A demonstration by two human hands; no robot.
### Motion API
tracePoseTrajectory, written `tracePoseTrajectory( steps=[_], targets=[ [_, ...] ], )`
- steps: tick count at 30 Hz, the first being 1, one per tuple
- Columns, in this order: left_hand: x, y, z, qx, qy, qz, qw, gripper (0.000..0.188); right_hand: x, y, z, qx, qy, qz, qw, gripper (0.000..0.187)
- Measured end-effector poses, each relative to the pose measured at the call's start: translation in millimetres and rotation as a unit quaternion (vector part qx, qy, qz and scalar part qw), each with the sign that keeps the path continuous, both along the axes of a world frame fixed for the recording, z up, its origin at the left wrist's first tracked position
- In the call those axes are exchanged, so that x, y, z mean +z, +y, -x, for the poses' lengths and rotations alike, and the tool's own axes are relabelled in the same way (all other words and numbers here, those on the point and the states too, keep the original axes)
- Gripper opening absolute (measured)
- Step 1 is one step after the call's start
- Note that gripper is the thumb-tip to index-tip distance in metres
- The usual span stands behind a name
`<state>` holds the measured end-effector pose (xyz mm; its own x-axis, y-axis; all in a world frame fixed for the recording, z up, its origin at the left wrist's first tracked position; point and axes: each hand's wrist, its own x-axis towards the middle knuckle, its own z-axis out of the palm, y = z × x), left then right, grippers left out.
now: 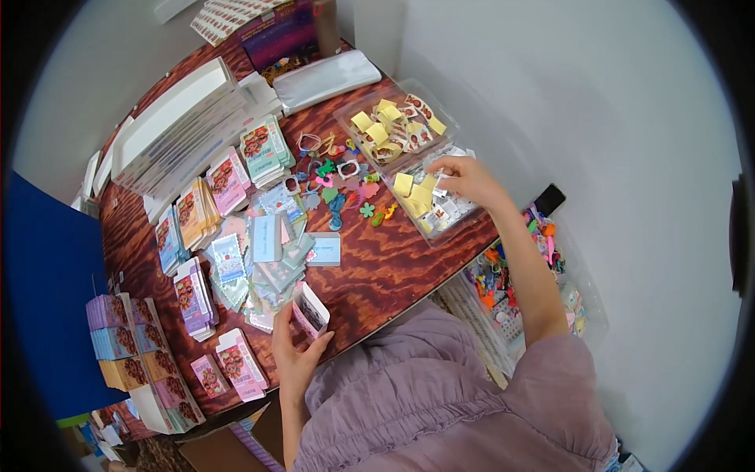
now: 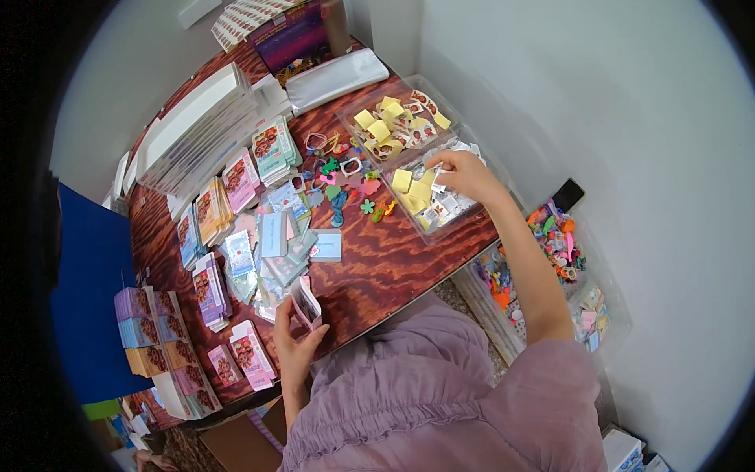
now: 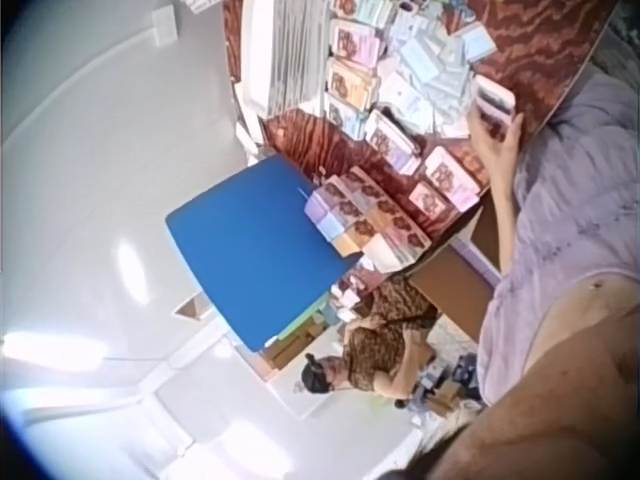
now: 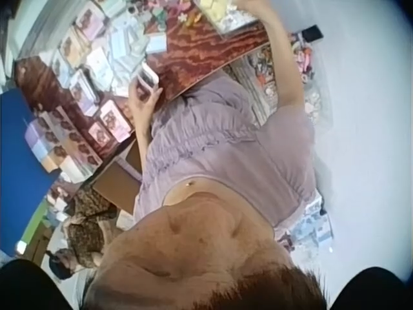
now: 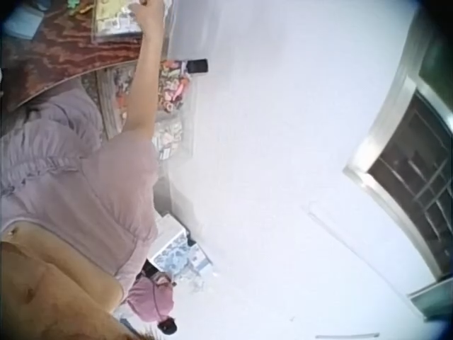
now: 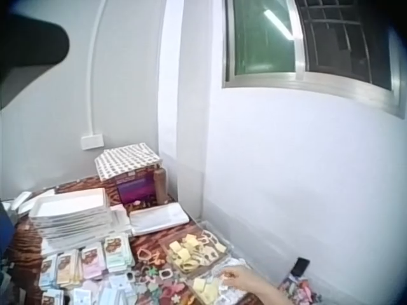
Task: Sorting various stationery items and stickers and placing them into small individual packaging bags.
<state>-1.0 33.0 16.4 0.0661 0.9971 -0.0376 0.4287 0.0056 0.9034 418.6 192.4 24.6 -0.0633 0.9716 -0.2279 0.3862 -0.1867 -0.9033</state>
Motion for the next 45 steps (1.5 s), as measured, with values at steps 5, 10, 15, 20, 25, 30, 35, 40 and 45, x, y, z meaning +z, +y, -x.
tracePoseTrajectory(
  steps=[5,10,15,20,25,30,35,40,45],
  targets=[
    [10.1,-2.8,-5.5,0.012,-0.004,0.011,1.0,0.075,-33.2,16.3,-7.9,0.025,-0.183,-0.202,0.962,0.02],
    [0.1,-8.0,0.8,0.021,-0.028,0.012,0.999,0.075,-1.0,4.3,-15.3,-0.096,0.019,-0.01,0.995,0.011],
    [1.0,-4.7,-7.7,0.018,-0.058,0.043,0.997,0.077,9.3,-11.7,-13.1,-0.205,0.279,0.065,0.936,0.014],
    [11.6,-0.1,-20.8,-0.002,-0.064,0.052,0.997,0.077,14.2,-26.5,-5.5,-0.211,0.307,0.051,0.927,0.011],
    [0.5,-5.7,-13.7,-0.026,-0.004,-0.01,1.0,0.078,15.4,-32.2,-4.1,-0.207,0.31,0.056,0.926,0.011],
    [4.9,-11.4,-12.9,-0.017,0.005,0.001,1.0,0.079,15.5,-32.0,3.5,-0.219,0.342,0.051,0.913,0.014],
    [5.4,-12.4,-12.5,-0.019,0.007,-0.001,1.0,0.079,7.0,-29.6,-1.0,-0.211,0.362,0.048,0.907,0.017],
    [-1.2,-13.8,-10.8,-0.026,0.016,-0.023,0.999,0.079,1.2,-29.1,-10.3,-0.202,0.384,0.055,0.899,0.015],
    [-0.6,-13.5,-10.1,-0.025,0.021,-0.021,0.999,0.079,5.9,-34.7,-9.2,-0.212,0.398,0.081,0.889,0.014]
  ],
)
